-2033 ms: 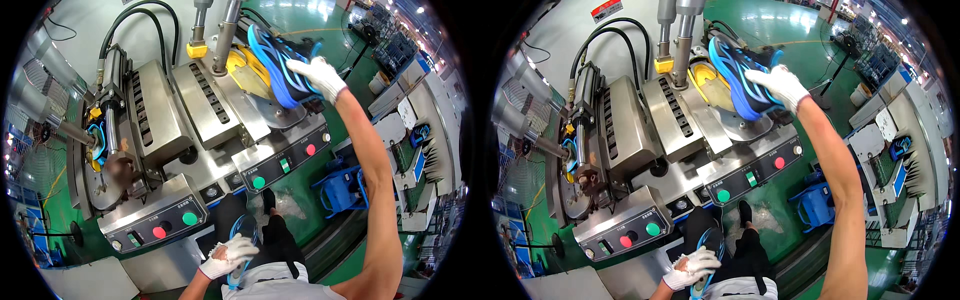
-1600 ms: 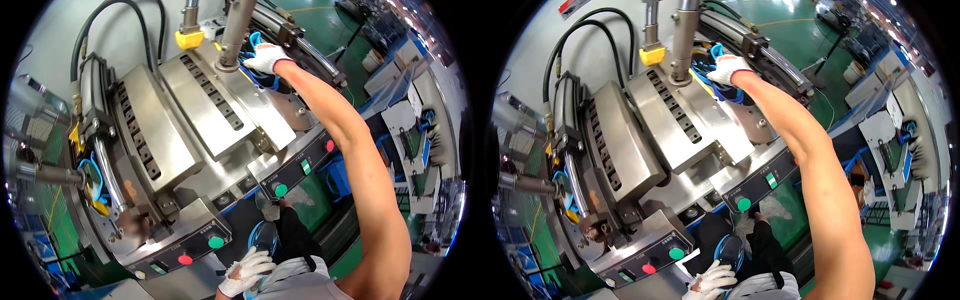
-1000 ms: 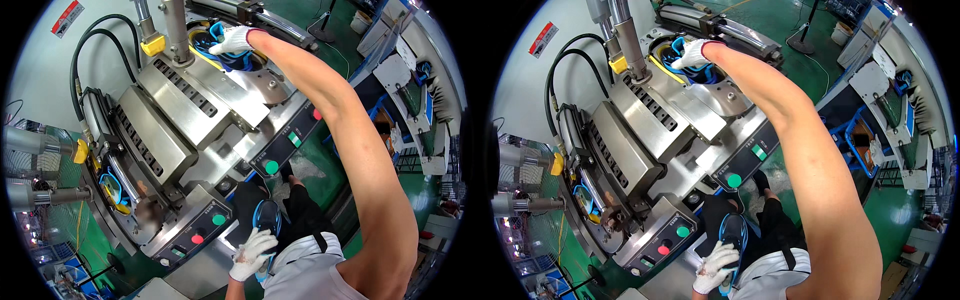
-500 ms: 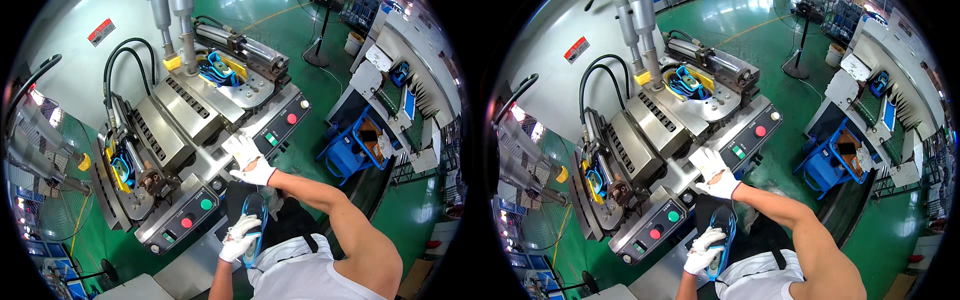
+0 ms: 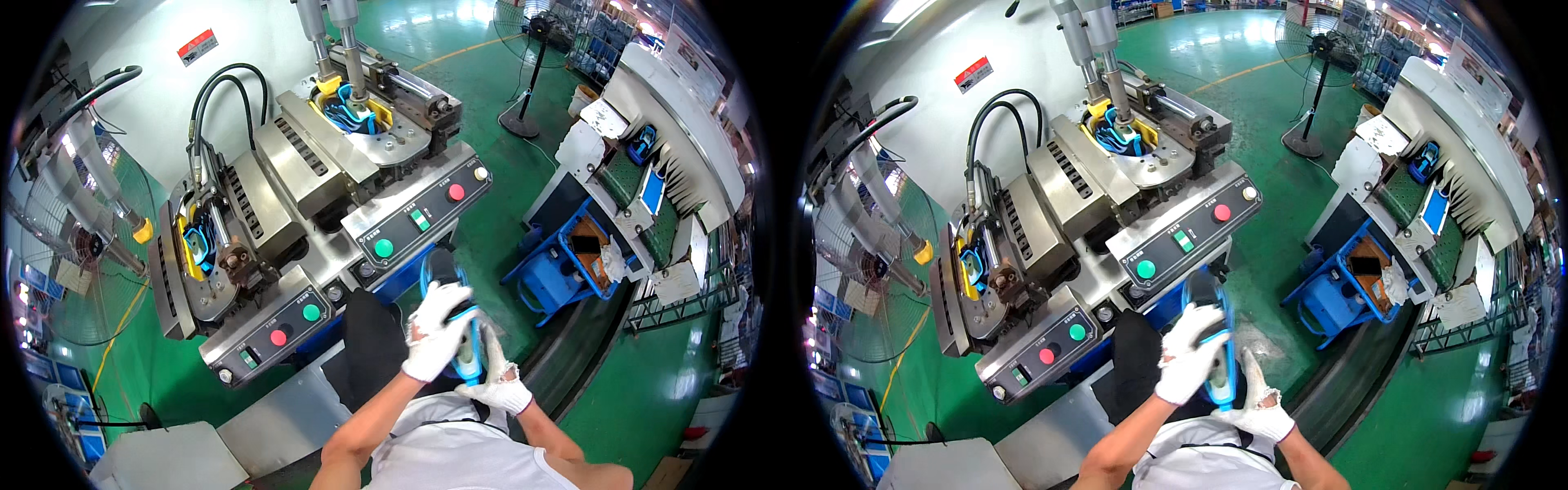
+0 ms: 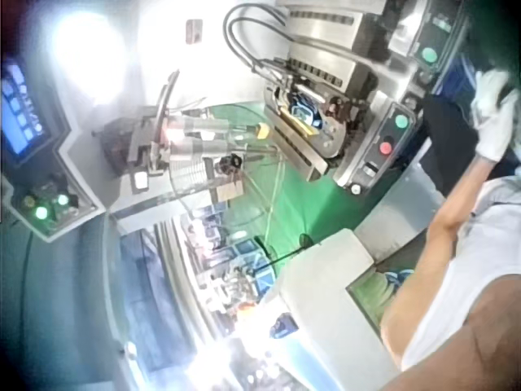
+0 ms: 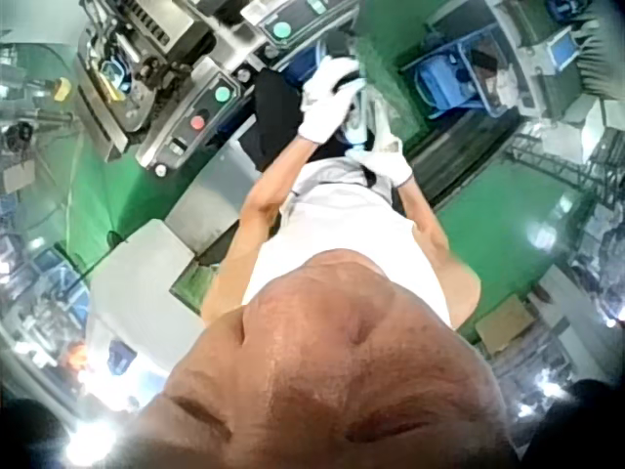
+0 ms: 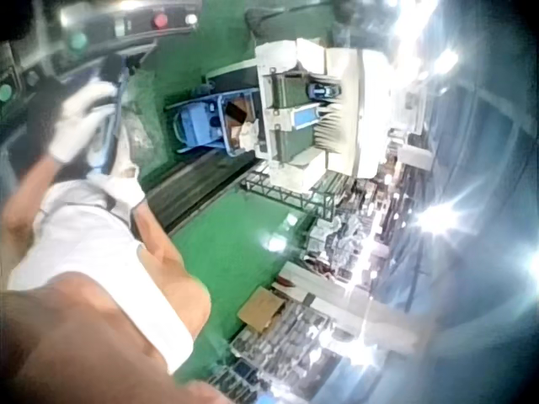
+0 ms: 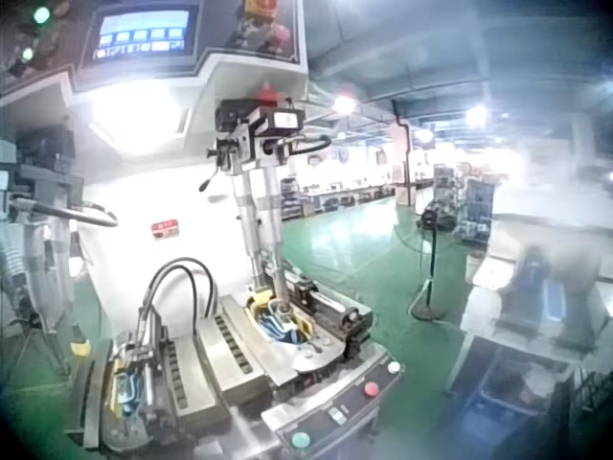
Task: The person repeatedly picks up blue and black sneakers from a nearby bin and places them into a machine fixture. They press a green button to activate the machine, which processes the shoe, then remove the shoe and place it on a conveyor belt. This cycle is repeated for multiple pairs of sneakers throughout the video.
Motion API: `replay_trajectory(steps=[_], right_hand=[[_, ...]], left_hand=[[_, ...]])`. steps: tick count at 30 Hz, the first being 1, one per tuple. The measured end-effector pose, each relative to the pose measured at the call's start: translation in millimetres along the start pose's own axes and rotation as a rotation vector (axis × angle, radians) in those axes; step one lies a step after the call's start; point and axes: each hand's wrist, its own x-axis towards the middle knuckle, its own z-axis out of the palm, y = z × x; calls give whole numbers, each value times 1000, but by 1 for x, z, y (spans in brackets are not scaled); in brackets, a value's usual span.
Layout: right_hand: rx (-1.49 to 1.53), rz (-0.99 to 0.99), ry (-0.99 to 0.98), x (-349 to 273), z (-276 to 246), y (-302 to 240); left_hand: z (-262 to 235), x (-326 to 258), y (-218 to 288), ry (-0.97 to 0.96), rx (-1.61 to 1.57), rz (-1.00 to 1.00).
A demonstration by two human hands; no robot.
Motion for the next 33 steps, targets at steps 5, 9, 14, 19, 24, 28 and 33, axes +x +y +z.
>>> replay_trajectory(steps=[5, 9, 14, 19, 24, 28, 33], right_hand=[[6, -50, 648, 10, -4, -6], [-216, 27, 992, -7, -41, 72], [499, -258, 1148, -56, -106, 144], [352, -149, 1731, 9, -251, 123], [-167, 201, 1780, 33, -412, 192], [-463, 703, 1598, 62, -497, 246], [-357, 958, 1212, 95, -588, 280]], left_hand=[[74, 38, 54, -119, -146, 245], [144, 66, 102, -406, -273, 517], [171, 72, 138, -631, -279, 668], [141, 36, 57, -844, -111, 514], [86, -12, -26, -795, 99, 199], [43, -41, -61, -734, 258, -128], [18, -52, -64, -573, 309, -347]])
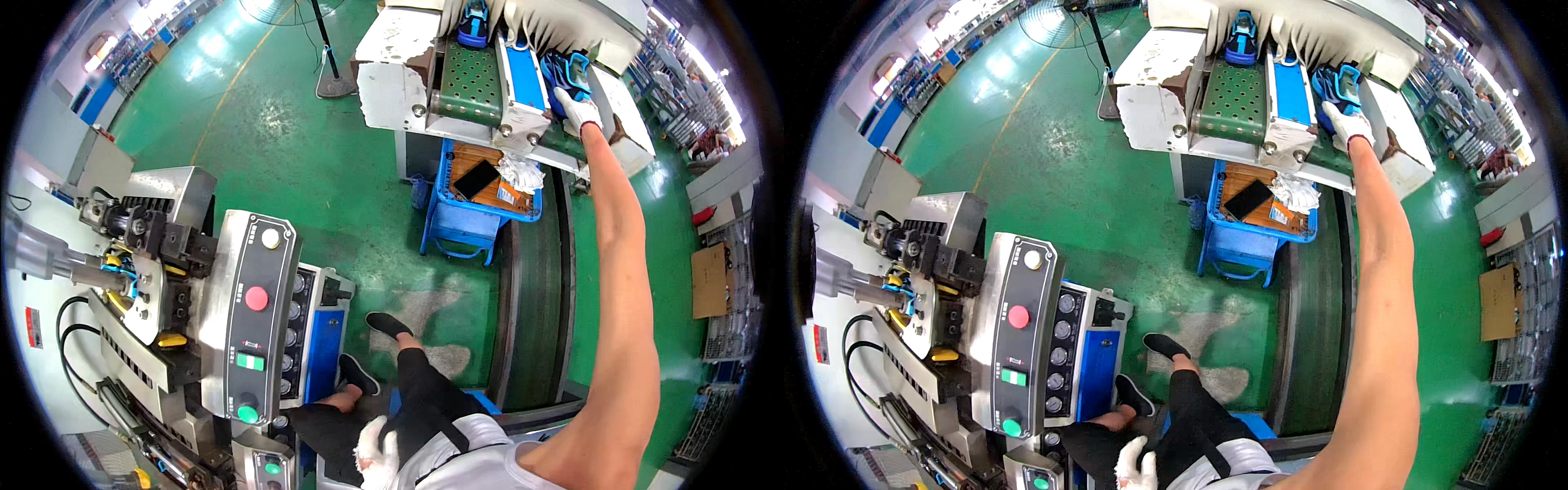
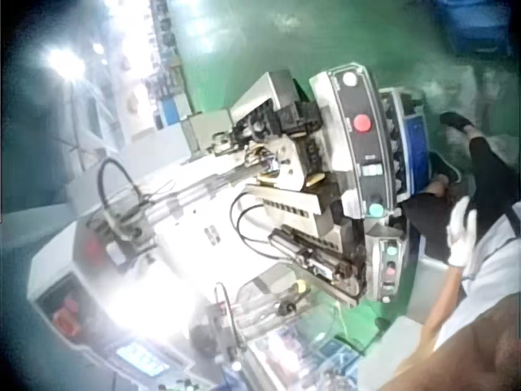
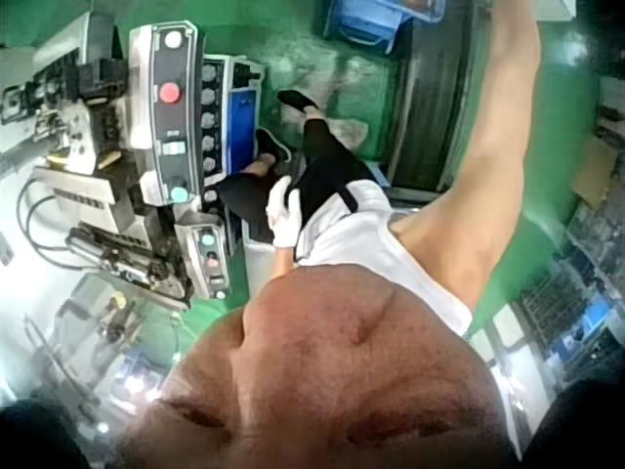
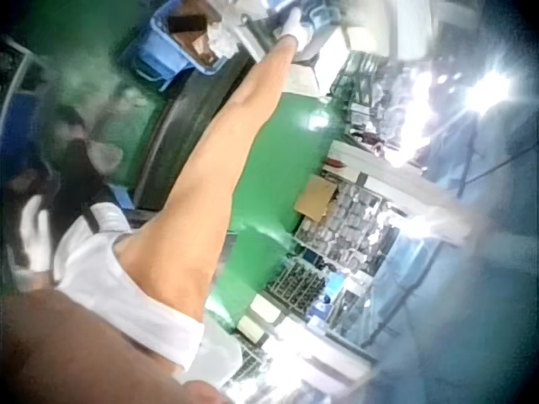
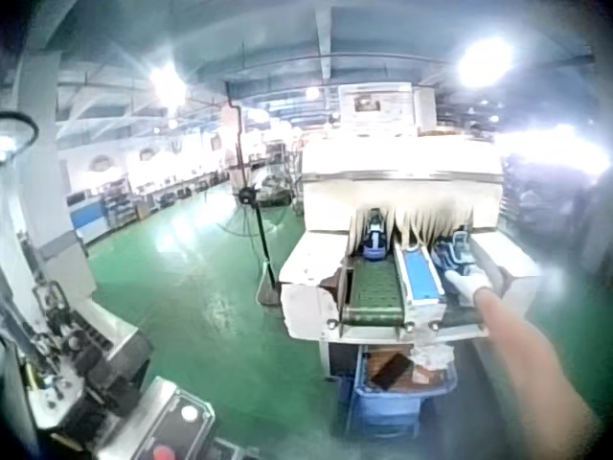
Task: The person repeatedly picks up blue and black sneakers from a nearby bin and places them into a machine fixture. They press a green button to activate the machine, which processes the shoe, then remove the shoe and place it on a conveyor belt. This cycle is repeated for multiple pairs of sneakers throughout the video.
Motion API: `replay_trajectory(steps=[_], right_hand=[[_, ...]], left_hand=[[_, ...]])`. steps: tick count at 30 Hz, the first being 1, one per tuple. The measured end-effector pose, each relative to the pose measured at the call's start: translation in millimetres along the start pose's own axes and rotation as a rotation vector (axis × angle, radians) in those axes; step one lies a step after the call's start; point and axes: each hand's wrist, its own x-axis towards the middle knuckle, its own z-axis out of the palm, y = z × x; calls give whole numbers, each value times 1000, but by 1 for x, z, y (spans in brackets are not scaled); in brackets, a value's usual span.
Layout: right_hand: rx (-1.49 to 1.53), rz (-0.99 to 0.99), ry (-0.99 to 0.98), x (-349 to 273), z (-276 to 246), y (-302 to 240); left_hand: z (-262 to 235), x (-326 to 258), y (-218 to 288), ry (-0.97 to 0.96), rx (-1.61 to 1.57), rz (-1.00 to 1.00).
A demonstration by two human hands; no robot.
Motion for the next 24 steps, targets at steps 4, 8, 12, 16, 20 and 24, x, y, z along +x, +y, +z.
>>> replay_trajectory(steps=[4, 8, 12, 16, 20, 24], right_hand=[[-235, -36, 144, 30, 37, -10], [-213, -73, -6, 103, -14, 59], [359, -405, -59, 12, 47, 103], [132, -758, -457, -207, 152, 168], [454, -207, -1089, -535, 157, 58], [303, -722, -1532, -645, 146, -1]], left_hand=[[-5, 16, 6, 129, 20, -30], [-10, 28, -23, 61, -101, 4], [-22, -30, -31, 197, -54, -230], [-30, -141, -63, 466, 33, -577], [-47, -301, -126, 545, 192, -1176], [-15, -495, -159, 783, 191, -1698]])
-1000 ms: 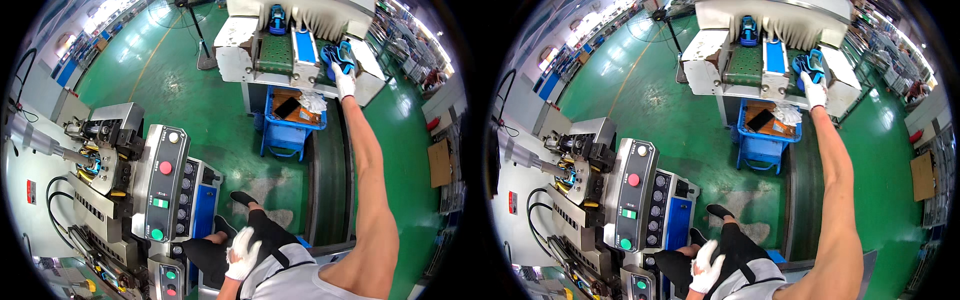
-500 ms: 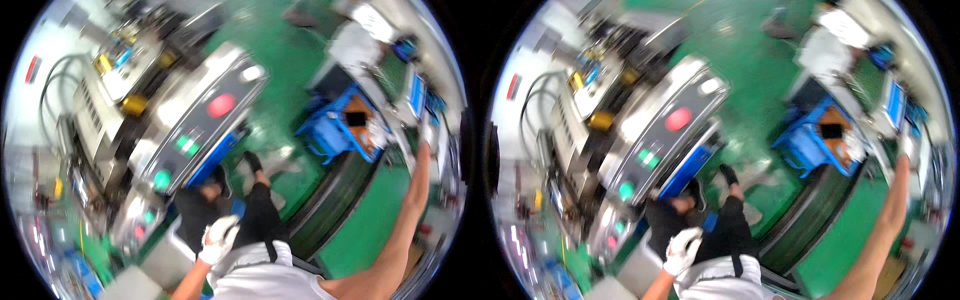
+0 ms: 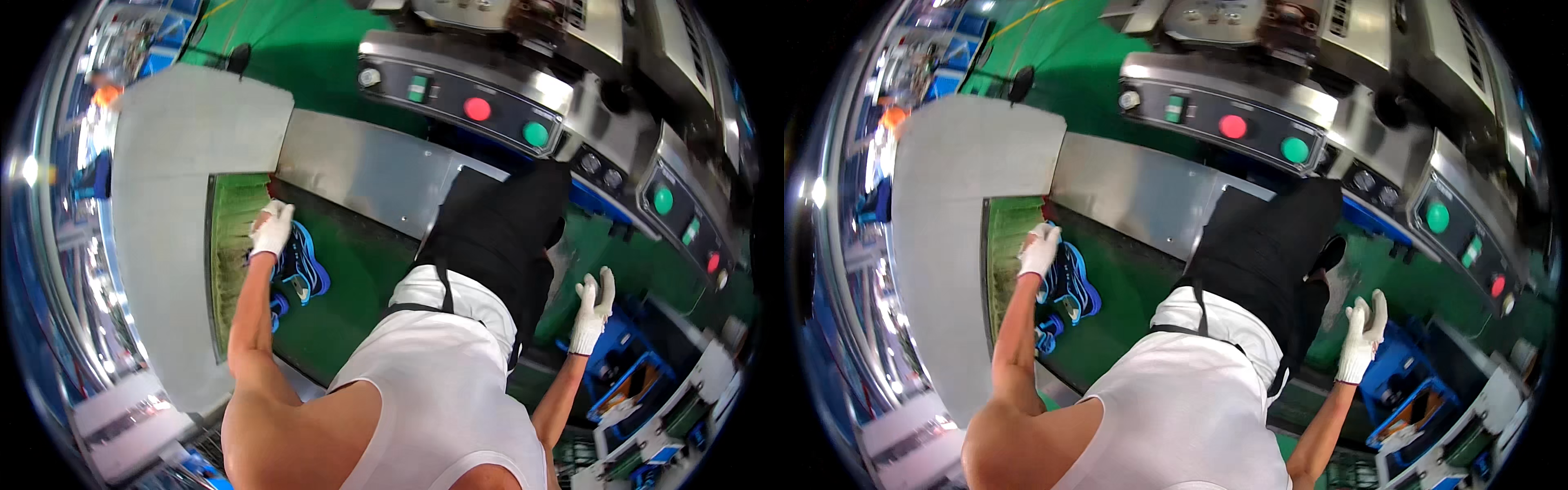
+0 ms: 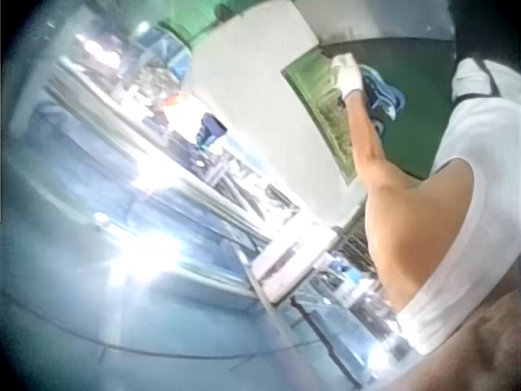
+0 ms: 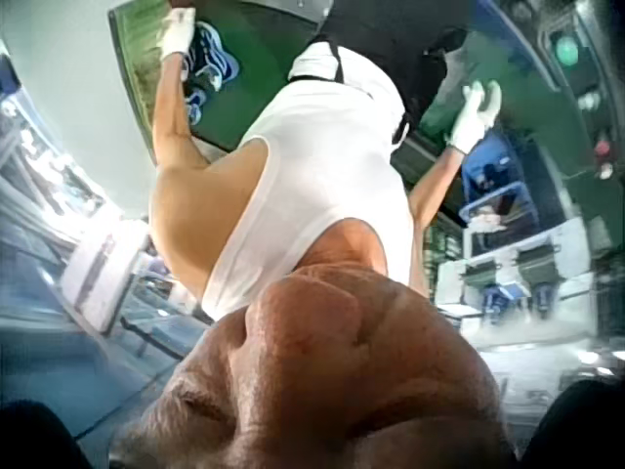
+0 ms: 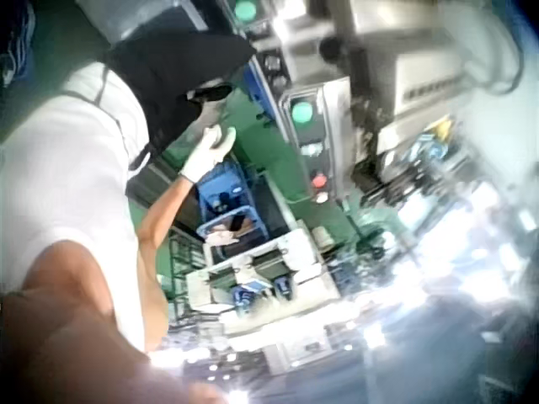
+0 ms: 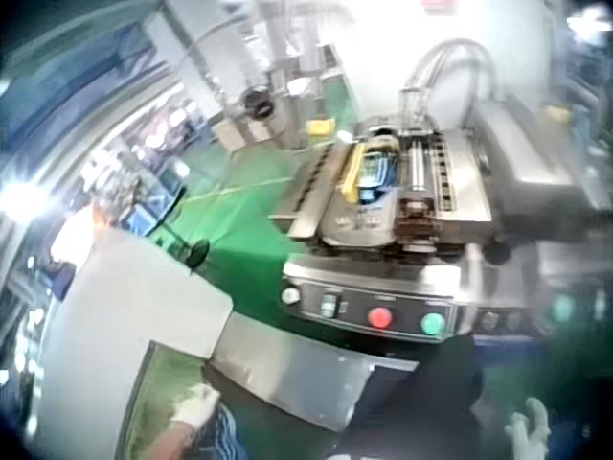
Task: The person repeatedly picks up blue and black sneakers from a nearby bin and places them into a machine fixture. They press a green button to activate the machine, which processes the shoe, then remove the shoe and place it on a conveyor belt. This cycle is repeated for multiple pairs of sneakers throughout the video.
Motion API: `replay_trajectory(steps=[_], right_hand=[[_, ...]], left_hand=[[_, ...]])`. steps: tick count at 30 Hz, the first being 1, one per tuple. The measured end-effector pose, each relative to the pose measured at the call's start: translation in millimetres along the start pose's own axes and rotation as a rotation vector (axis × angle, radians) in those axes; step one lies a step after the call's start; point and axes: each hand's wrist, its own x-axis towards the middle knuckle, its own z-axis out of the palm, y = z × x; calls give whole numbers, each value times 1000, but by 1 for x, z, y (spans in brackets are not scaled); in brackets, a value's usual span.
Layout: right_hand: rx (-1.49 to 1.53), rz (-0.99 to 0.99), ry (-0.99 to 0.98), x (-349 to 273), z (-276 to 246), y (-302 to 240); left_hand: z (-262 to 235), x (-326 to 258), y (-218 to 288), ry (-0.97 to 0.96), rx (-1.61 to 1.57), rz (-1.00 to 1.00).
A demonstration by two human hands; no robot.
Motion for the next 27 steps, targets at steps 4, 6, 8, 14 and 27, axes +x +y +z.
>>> replay_trajectory(steps=[4, 6, 8, 14, 27], right_hand=[[-263, -64, -192, 26, 35, -36], [-293, -48, -263, 35, 43, -45], [-344, -46, -310, 34, 65, -71], [-490, -242, -552, 26, 140, -117], [-129, -54, -1404, 1, 267, -143]], left_hand=[[4, -9, -72, -206, 249, -305], [9, -27, -79, -398, 262, -324], [68, -44, -111, -489, 243, -364], [63, -50, -96, -491, 23, -404], [43, -14, 102, -619, -1282, 760]])
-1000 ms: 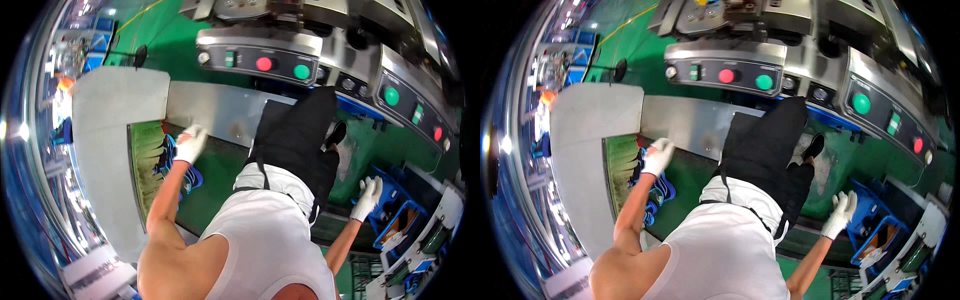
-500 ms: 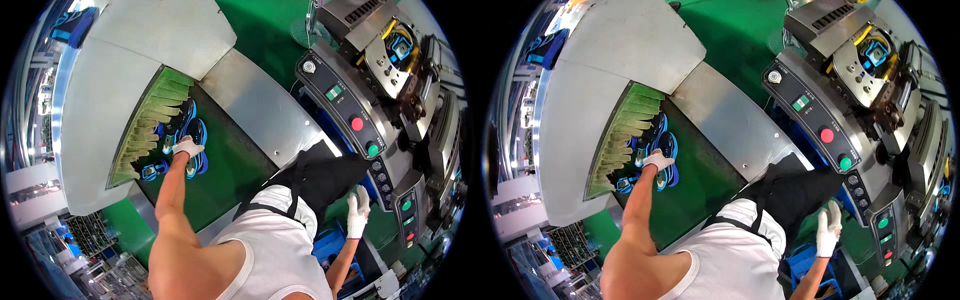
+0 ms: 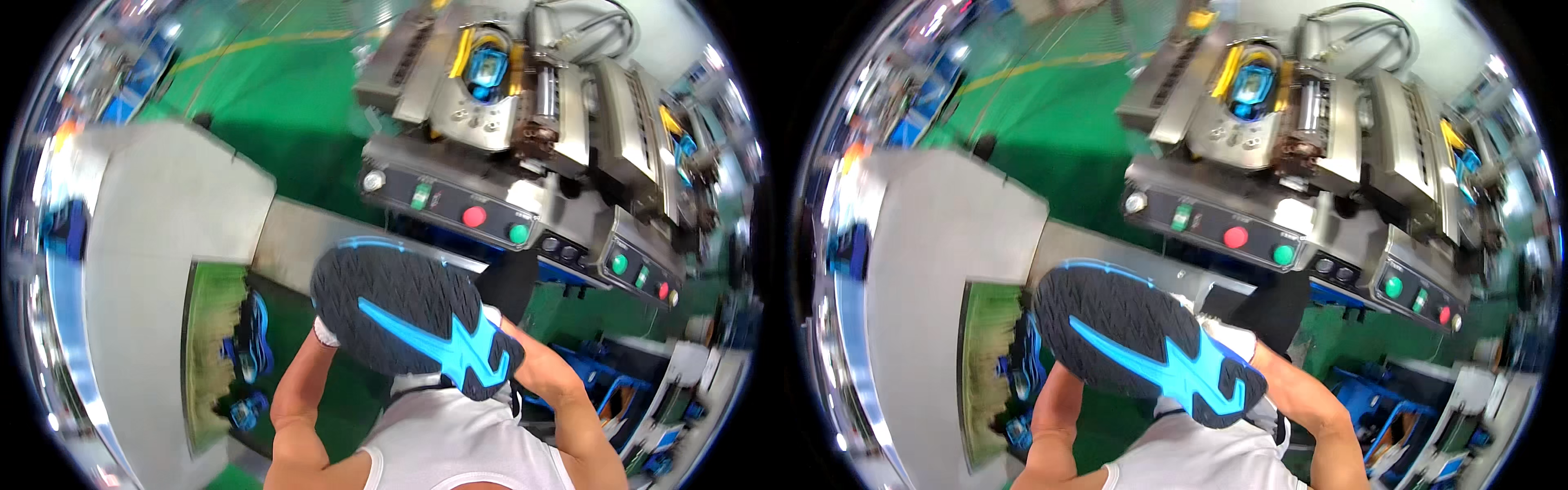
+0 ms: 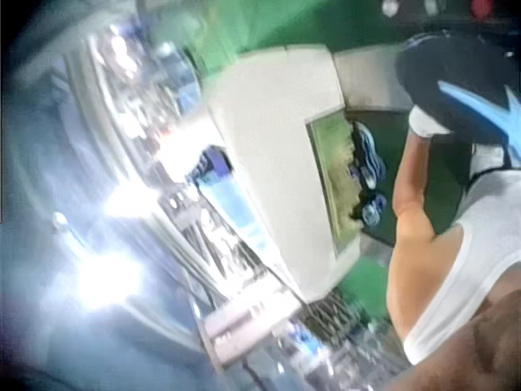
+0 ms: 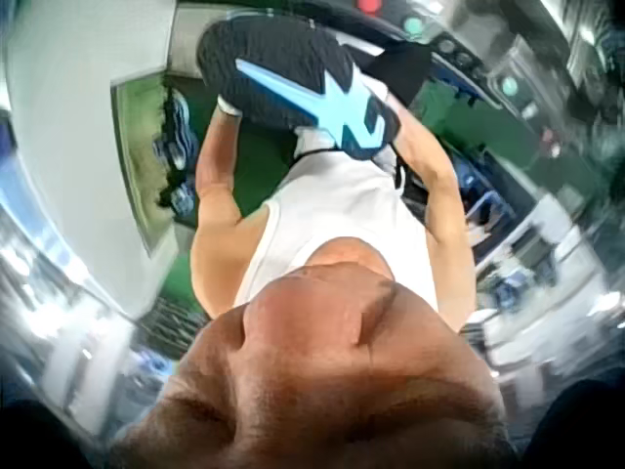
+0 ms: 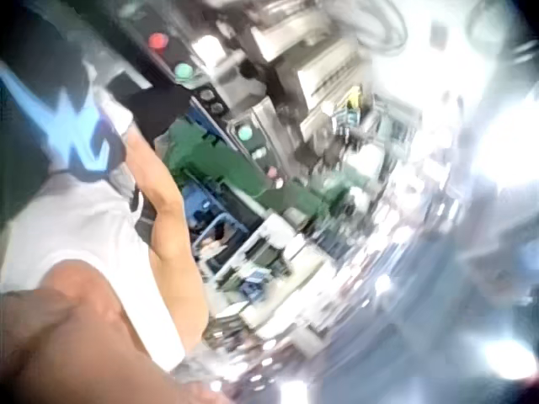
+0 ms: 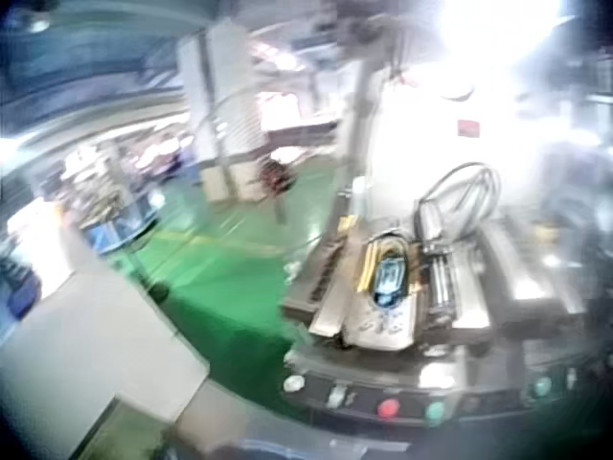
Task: The person repeatedly picks up blue and black sneakers from a nearby bin and places them into a machine fixture. They press a green button to activate the machine, which processes the shoe, then remove the shoe and place it on a conveyor belt. This cycle is repeated for multiple pairs of sneakers throughout the video.
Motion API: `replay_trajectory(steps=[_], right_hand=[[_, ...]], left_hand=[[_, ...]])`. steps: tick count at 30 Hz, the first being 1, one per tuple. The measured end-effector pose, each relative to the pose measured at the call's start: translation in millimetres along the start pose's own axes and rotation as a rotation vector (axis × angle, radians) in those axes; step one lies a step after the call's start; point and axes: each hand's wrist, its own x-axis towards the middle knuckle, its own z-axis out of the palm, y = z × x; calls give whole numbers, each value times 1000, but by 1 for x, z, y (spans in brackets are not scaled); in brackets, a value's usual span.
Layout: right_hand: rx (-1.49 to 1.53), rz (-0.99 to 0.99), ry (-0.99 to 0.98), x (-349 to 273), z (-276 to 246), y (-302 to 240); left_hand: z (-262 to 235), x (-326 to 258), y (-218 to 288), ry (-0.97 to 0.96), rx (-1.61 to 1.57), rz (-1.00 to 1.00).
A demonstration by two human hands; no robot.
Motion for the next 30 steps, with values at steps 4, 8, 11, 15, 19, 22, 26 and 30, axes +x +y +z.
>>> replay_trajectory(steps=[4, 8, 11, 15, 19, 22, 26, 30], right_hand=[[1400, -95, 255, -26, -8, 50], [1195, -252, 520, -94, -42, 7], [1216, -331, 660, -115, -63, 14], [1263, -386, 844, -144, -70, 33], [1333, -384, 970, -172, -47, 51], [1352, -371, 1049, -191, -22, 57], [1313, -390, 1125, -201, -6, 51], [1249, -424, 1104, -187, -14, 32]], left_hand=[[1, 163, 101, -339, 497, 157], [68, 302, 223, -151, 714, 401], [72, 411, 228, 218, 934, 298], [97, 506, 228, 261, 1184, 89], [104, 560, 190, 354, 1361, 77], [83, 581, 203, 250, 1340, 50], [61, 555, 254, 274, 1206, 216], [39, 449, 287, 387, 1023, 524]])
